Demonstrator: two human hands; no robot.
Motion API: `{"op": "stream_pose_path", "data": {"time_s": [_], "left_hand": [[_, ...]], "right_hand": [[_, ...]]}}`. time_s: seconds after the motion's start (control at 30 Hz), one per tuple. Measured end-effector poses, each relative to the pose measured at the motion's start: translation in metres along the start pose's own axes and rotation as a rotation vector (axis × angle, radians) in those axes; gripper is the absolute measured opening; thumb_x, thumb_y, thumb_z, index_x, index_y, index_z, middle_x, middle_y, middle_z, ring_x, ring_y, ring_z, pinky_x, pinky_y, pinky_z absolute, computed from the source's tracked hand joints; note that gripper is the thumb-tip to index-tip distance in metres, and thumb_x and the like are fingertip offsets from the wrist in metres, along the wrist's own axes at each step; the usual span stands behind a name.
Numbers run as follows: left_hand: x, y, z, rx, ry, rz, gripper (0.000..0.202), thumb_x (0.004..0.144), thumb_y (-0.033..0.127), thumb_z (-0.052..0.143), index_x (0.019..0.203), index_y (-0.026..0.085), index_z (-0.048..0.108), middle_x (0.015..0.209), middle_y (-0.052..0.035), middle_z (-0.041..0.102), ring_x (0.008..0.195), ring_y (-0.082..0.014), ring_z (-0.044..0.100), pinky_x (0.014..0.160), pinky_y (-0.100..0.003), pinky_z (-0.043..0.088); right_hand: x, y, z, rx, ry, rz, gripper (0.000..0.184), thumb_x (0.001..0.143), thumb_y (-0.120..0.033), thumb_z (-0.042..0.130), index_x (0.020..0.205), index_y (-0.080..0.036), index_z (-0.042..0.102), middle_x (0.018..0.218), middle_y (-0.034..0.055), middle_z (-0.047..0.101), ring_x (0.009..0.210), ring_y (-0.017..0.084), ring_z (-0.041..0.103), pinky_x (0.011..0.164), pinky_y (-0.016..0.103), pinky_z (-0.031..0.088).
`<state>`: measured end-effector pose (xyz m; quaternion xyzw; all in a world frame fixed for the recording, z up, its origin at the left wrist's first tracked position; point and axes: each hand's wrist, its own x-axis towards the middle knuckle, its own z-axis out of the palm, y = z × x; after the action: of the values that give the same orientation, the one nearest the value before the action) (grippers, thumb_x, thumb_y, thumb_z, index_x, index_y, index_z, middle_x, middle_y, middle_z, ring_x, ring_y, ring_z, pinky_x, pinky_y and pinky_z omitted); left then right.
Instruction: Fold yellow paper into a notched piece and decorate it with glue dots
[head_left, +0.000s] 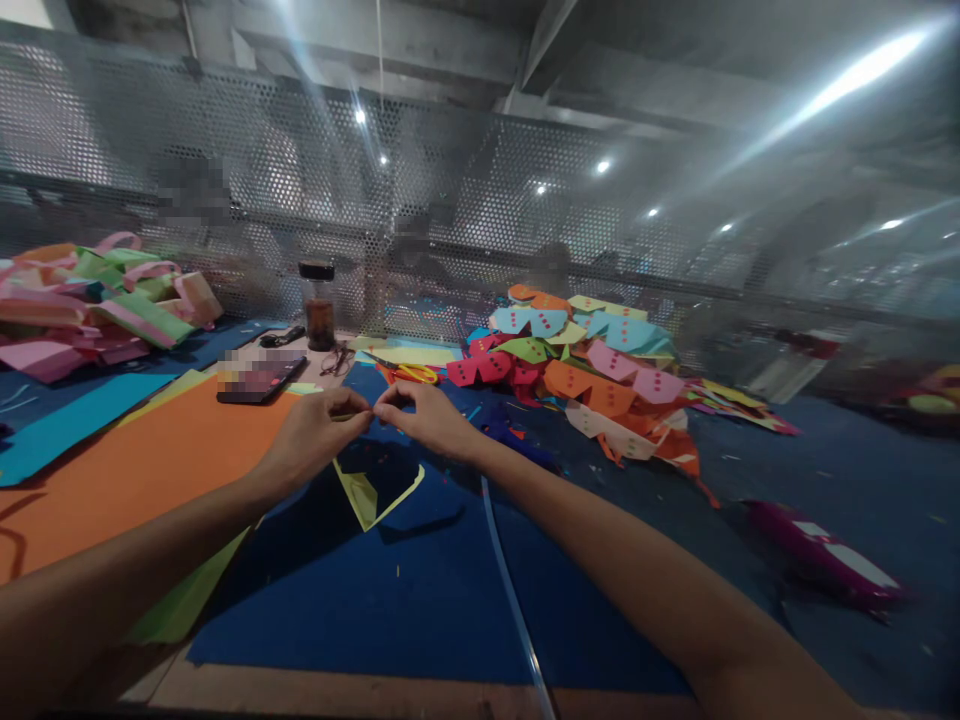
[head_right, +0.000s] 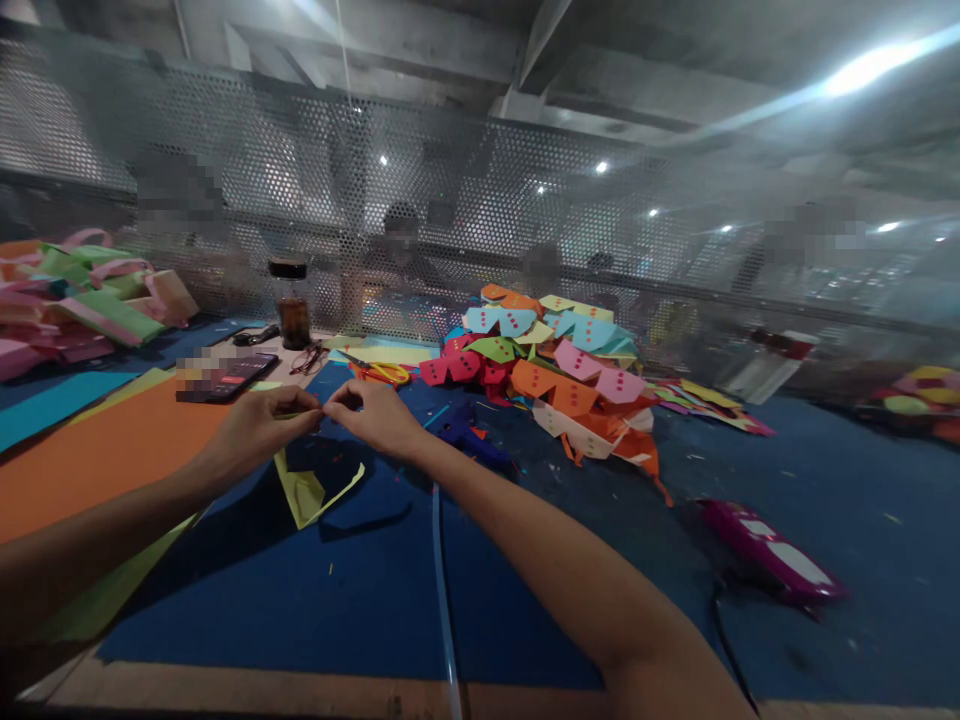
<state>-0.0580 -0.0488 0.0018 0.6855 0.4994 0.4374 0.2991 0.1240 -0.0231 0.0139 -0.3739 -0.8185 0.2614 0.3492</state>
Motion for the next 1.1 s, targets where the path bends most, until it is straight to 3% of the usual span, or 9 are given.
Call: {"op": "stream_pose_path", "data": {"time_s": [0.5,0.73,0.87,1.1], "left_hand": [[0.004,-0.008,0.000,-0.060,-0.026,-0.049,0.019,0.075,0.036,0.065,0.080,0.019,0.074,0.073,-0.0027,0.075,0.072,-0.0200,0.067,0.064,-0.029,0.047],[0.004,-0.008,0.000,-0.099,-0.041,-0.062,0.021,0.076,0.038,0.066,0.078,0.019,0.072,0.070,-0.0033,0.075,0.070,-0.0199,0.068,0.062,-0.028,0.047],[0.004,-0.007,0.000,-0.093,-0.038,-0.064,0.018,0.076,0.036,0.065,0.077,0.019,0.072,0.070,-0.0030,0.075,0.070,-0.0197,0.068,0.064,-0.029,0.047],[0.005,-0.012,-0.001,-0.071,-0.019,-0.053,0.018,0.074,0.034,0.066,0.081,0.019,0.072,0.074,-0.0039,0.076,0.073,-0.0214,0.070,0.065,-0.030,0.049]], "right_hand": [[-0.003,0.003,0.002,-0.238,0.060,-0.133,0.009,0.093,-0.023,0.065,0.090,-0.015,0.068,0.088,0.0040,0.073,0.084,0.015,0.066,0.078,0.027,0.046],[-0.006,0.005,0.005,-0.443,0.069,-0.235,0.012,0.095,-0.028,0.064,0.090,-0.017,0.065,0.092,0.0039,0.071,0.091,0.019,0.061,0.090,0.036,0.036],[-0.007,0.006,0.005,-0.623,0.087,-0.319,0.014,0.097,-0.029,0.061,0.091,-0.017,0.064,0.094,0.0046,0.071,0.091,0.019,0.059,0.091,0.036,0.034],[-0.004,0.008,0.007,-0.751,0.068,-0.369,0.014,0.098,-0.027,0.057,0.092,-0.017,0.063,0.095,0.0057,0.071,0.089,0.019,0.058,0.092,0.036,0.032]]}}
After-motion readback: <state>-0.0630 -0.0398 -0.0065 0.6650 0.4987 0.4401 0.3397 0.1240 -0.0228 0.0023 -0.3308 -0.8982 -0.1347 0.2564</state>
